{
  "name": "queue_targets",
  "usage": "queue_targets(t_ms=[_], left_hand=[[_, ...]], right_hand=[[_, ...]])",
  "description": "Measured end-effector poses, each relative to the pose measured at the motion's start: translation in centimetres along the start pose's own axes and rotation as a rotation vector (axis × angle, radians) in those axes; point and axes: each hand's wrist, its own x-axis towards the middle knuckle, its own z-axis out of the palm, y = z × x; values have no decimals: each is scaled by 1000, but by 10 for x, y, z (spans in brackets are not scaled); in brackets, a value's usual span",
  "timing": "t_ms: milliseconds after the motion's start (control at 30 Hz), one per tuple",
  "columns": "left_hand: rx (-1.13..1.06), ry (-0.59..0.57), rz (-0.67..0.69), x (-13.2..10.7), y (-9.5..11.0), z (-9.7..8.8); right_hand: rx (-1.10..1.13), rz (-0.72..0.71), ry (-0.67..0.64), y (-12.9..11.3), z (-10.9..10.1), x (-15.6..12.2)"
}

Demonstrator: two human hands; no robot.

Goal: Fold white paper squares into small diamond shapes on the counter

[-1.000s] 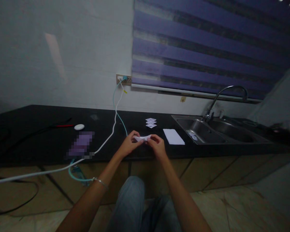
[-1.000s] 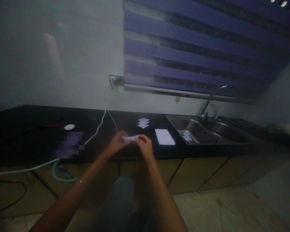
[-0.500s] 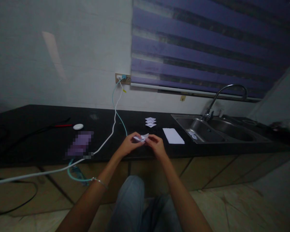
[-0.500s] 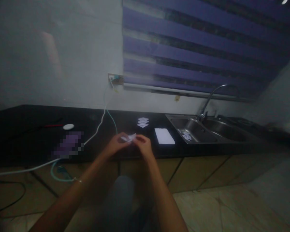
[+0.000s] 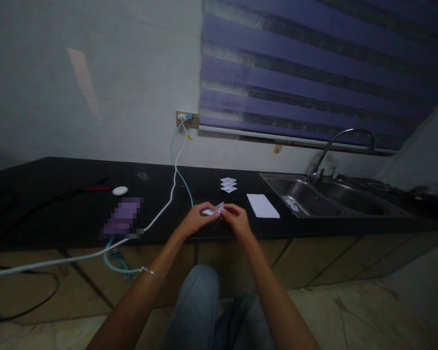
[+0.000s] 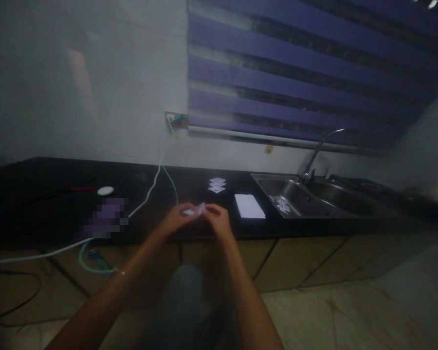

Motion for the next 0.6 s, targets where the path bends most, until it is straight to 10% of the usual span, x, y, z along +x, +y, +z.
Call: queue_targets(t_ms=[600], left_hand=[[-42,31,34,-1,3,-1]], right_hand=[[-24,4,-12,1,2,2]])
